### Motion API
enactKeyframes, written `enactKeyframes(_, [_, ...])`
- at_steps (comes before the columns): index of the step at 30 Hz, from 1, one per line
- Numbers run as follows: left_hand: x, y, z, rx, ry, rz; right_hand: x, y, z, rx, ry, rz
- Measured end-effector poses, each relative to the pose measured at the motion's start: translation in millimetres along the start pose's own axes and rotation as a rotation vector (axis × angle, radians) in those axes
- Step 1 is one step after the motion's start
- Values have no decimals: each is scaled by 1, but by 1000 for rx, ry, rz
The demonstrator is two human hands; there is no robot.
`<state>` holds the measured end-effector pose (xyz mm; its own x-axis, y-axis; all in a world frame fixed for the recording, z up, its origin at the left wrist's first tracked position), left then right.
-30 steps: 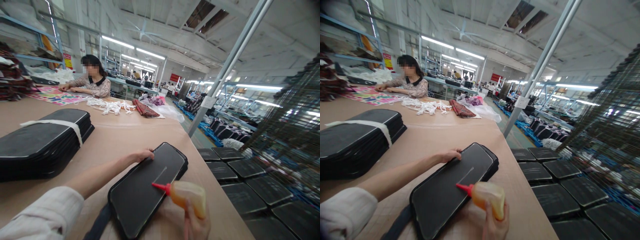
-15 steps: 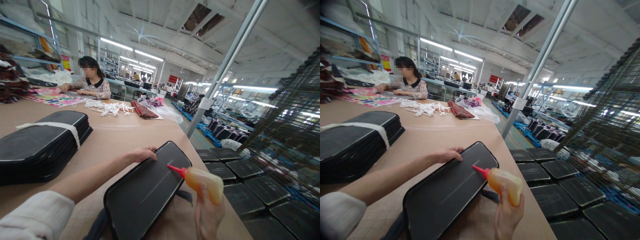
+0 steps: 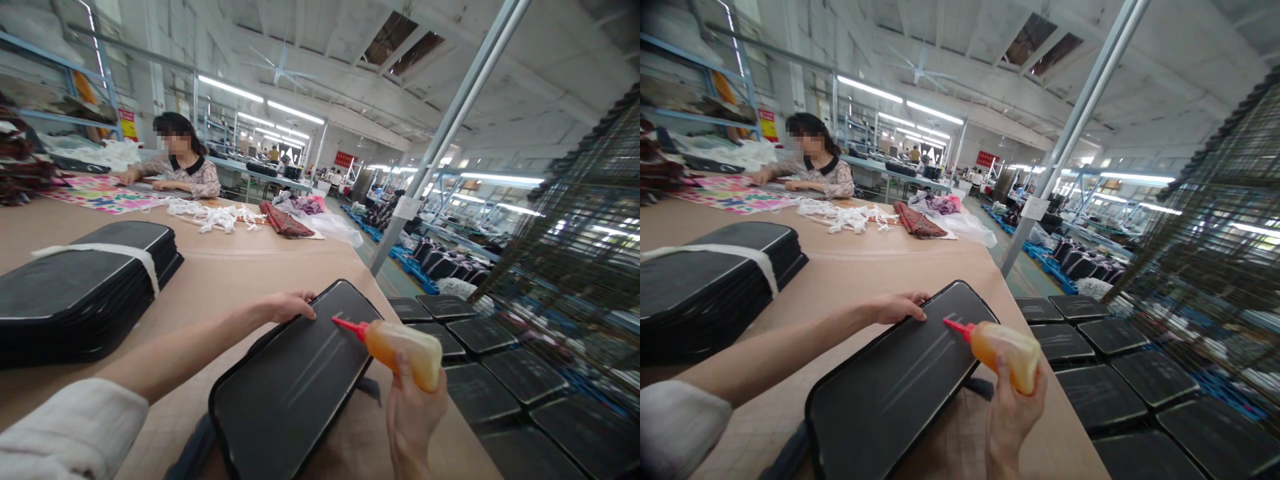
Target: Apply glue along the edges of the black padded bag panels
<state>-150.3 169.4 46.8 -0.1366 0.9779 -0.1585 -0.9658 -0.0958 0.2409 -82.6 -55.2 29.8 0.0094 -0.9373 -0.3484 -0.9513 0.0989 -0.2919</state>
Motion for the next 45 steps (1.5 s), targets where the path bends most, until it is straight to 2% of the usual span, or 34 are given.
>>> enactKeyframes(1, [1, -1, 0, -7, -4, 8, 4, 13, 7, -24, 40, -45])
enactKeyframes(2, [3, -2, 1, -9, -9, 17, 7, 28, 15, -71, 128, -163])
enactKeyframes(4, [7, -2, 2, -11, -13, 41, 15, 53, 25, -140, 118, -276])
enactKeyframes(5, [8, -1, 3, -10, -14, 50, 19, 59, 26, -162, 125, -275])
enactKeyframes(7, [9, 3, 5, -5, -19, 64, 23, 53, 17, -148, 82, -184])
enactKeyframes(9, [7, 8, 6, 1, -24, 56, 21, 31, -1, -47, -25, -54])
enactKeyframes(10, [6, 10, 7, 3, -23, 46, 20, 18, -9, 11, -2, 20])
enactKeyframes(12, [5, 12, 7, 0, -13, 18, 19, 2, -13, 24, -72, 57])
enactKeyframes(14, [6, 12, 5, 5, -6, 4, 24, 3, -1, -61, -115, 13])
enactKeyframes(18, [15, 7, -1, 35, -11, 55, 45, 36, 39, -275, 3, -112])
enactKeyframes(20, [16, 6, -2, 31, -21, 77, 46, 42, 39, -277, 15, -83])
enactKeyframes(22, [14, 7, -2, 23, -33, 75, 38, 34, 24, -230, -96, 39])
enactKeyframes(24, [9, 8, -1, 23, -37, 57, 22, 18, 5, -132, -163, 42])
enactKeyframes(26, [4, 7, -1, 22, -37, 43, 12, 9, -4, -85, -135, 64])
enactKeyframes(28, [4, 5, -2, 24, -40, 54, 11, 15, 3, -96, -65, 31])
enactKeyframes(31, [9, 3, -6, 26, -32, 93, 21, 42, 24, -153, 89, -134])
enactKeyframes(33, [13, 3, -7, 22, -21, 112, 31, 54, 31, -178, 202, -140])
enactKeyframes(36, [16, 6, -6, 26, -15, 111, 36, 44, 22, -185, 20, -3])
enactKeyframes(39, [14, 7, -2, 22, -10, 90, 33, 21, 12, -120, -145, 61])
enactKeyframes(41, [11, 8, 1, 14, -2, 95, 35, 18, 16, -135, -130, 30])
enactKeyframes(45, [10, 10, 5, 24, -12, 150, 38, 36, 36, -240, -113, -110])
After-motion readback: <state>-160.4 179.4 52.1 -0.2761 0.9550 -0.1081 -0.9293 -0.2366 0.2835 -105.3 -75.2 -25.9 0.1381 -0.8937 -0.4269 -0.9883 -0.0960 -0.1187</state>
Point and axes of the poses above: each hand's wrist, its own y-axis away from the middle knuckle, its own x-axis out of the back of the hand, z = x × y, the point moved 3 cm from there along -y, towards the middle knuckle
